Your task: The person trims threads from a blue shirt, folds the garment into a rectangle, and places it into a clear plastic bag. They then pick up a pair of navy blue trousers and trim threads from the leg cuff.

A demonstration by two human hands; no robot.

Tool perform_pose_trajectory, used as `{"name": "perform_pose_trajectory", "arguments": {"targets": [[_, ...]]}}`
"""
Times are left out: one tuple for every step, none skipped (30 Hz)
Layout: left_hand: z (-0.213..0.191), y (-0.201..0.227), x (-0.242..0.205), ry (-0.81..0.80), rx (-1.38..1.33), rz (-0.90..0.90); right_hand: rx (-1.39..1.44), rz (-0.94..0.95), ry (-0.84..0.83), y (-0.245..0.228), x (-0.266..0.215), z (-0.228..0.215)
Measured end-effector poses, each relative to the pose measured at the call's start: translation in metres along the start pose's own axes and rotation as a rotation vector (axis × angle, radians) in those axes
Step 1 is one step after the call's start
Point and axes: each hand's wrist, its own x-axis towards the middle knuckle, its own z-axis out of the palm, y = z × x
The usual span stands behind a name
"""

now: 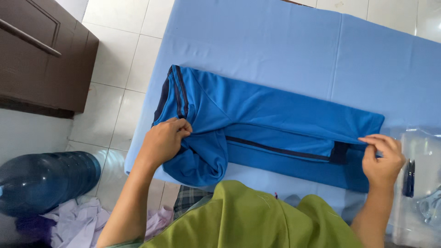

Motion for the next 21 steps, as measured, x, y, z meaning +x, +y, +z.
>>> {"name": "perform_pose_trajectory", "arguments": {"targets": [[-0.004, -0.002, 0.003, 0.002, -0.001, -0.001, 0.001, -0.002, 0.0, 0.007, -0.003, 0.002], [-0.008, -0.004, 0.007, -0.064, 0.002, -0.024, -0.019, 0.077, -0.096, 0.015, -0.005, 0.004], [-0.011, -0.006, 0.01, -0.13, 0.005, -0.046, -0.04, 0.157, -0.192, 0.022, -0.007, 0.006], [-0.012, -0.008, 0.02, -0.129, -0.001, -0.05, -0.041, 0.15, -0.196, 0.021, -0.002, 0.002], [-0.013, -0.009, 0.03, 0.078, -0.09, -0.03, -0.027, 0.245, -0.168, 0.02, 0.002, -0.001], [-0.015, -0.011, 0.039, 0.286, -0.177, -0.013, -0.011, 0.338, -0.141, 0.019, 0.007, -0.004], [-0.016, -0.014, 0.059, 0.289, -0.181, -0.02, -0.009, 0.331, -0.146, 0.037, 0.012, 0.001], [-0.017, -0.018, 0.077, 0.362, -0.17, -0.079, -0.041, 0.247, -0.062, 0.055, 0.017, 0.008], [-0.019, -0.024, 0.096, 0.434, -0.157, -0.138, -0.071, 0.162, 0.022, 0.072, 0.023, 0.015], [-0.019, -0.026, 0.11, 0.441, -0.163, -0.153, -0.064, 0.148, 0.013, 0.083, 0.029, 0.019], [-0.019, -0.029, 0.124, 0.415, -0.135, -0.18, -0.085, 0.159, 0.0, 0.093, 0.036, 0.024], [-0.02, -0.034, 0.138, 0.391, -0.107, -0.212, -0.103, 0.167, -0.017, 0.102, 0.044, 0.032], [-0.022, -0.034, 0.138, 0.398, -0.114, -0.233, -0.093, 0.15, -0.028, 0.113, 0.045, 0.034], [-0.026, -0.033, 0.14, 0.346, -0.147, -0.21, -0.129, 0.176, -0.07, 0.123, 0.046, 0.038], [-0.03, -0.032, 0.143, 0.295, -0.18, -0.187, -0.166, 0.202, -0.111, 0.134, 0.048, 0.042], [-0.032, -0.033, 0.141, 0.3, -0.183, -0.202, -0.158, 0.191, -0.12, 0.137, 0.047, 0.044], [-0.034, -0.033, 0.14, 0.253, -0.173, -0.175, -0.104, 0.199, -0.135, 0.14, 0.046, 0.046], [-0.035, -0.031, 0.14, 0.2, -0.162, -0.142, -0.054, 0.213, -0.148, 0.145, 0.042, 0.045], [-0.036, -0.034, 0.14, 0.201, -0.164, -0.151, -0.051, 0.208, -0.155, 0.146, 0.044, 0.048], [-0.038, -0.034, 0.142, 0.23, -0.207, -0.127, -0.105, 0.197, -0.147, 0.148, 0.044, 0.048], [-0.039, -0.033, 0.143, 0.259, -0.249, -0.104, -0.159, 0.185, -0.138, 0.151, 0.044, 0.049]]}}
